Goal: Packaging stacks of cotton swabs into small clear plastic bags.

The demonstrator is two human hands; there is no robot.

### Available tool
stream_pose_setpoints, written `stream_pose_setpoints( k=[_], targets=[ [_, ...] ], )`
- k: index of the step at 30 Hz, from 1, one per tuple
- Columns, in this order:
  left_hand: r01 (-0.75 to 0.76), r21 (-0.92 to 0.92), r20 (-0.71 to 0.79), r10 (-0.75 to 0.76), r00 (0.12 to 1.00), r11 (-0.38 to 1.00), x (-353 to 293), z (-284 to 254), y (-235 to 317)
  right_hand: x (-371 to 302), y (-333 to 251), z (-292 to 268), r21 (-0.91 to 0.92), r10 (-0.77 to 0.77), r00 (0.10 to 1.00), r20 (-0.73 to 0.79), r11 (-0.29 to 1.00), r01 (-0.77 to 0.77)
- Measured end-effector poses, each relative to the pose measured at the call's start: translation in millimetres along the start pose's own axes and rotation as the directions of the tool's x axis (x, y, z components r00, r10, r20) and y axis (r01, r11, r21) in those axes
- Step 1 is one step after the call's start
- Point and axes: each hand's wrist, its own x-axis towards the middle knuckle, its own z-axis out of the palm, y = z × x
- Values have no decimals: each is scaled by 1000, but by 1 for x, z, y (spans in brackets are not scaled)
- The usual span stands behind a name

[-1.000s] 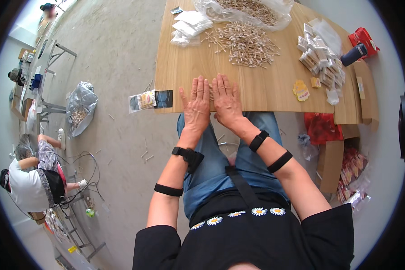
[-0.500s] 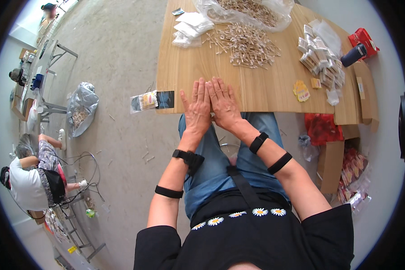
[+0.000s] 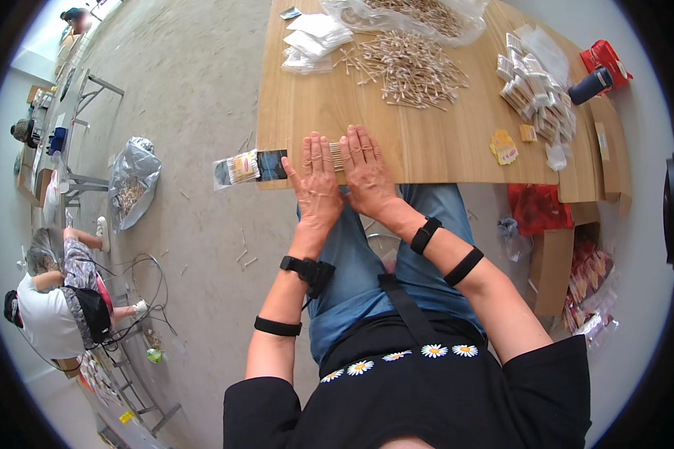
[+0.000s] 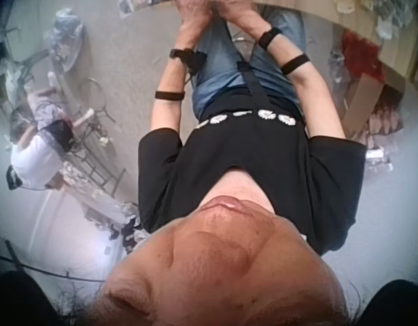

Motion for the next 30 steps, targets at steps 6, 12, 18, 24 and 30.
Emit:
stream_pose_setpoints(
  k=[6, 12, 18, 24, 30],
  targets=[
    [39, -62, 133, -31, 991, 997, 1, -13, 3, -1, 2, -1, 27, -2, 1000, 17, 1000, 2],
    [-3, 87, 28, 1, 1000, 996, 3, 1, 0, -1, 4, 2, -34, -29, 999, -38, 999, 28],
    [30, -77, 16, -29, 999, 997, 1, -1, -2, -3, 7, -10, 35, -110, 993, 31, 993, 109],
    [-39, -23, 37, 40, 999, 999, -3, -4, -3, -3, 7, -7, -34, -93, 995, 19, 995, 94],
    [-58, -56, 34, 60, 998, 997, -8, -4, -5, -2, 6, -5, -1, -76, 997, 23, 997, 76]
  ],
)
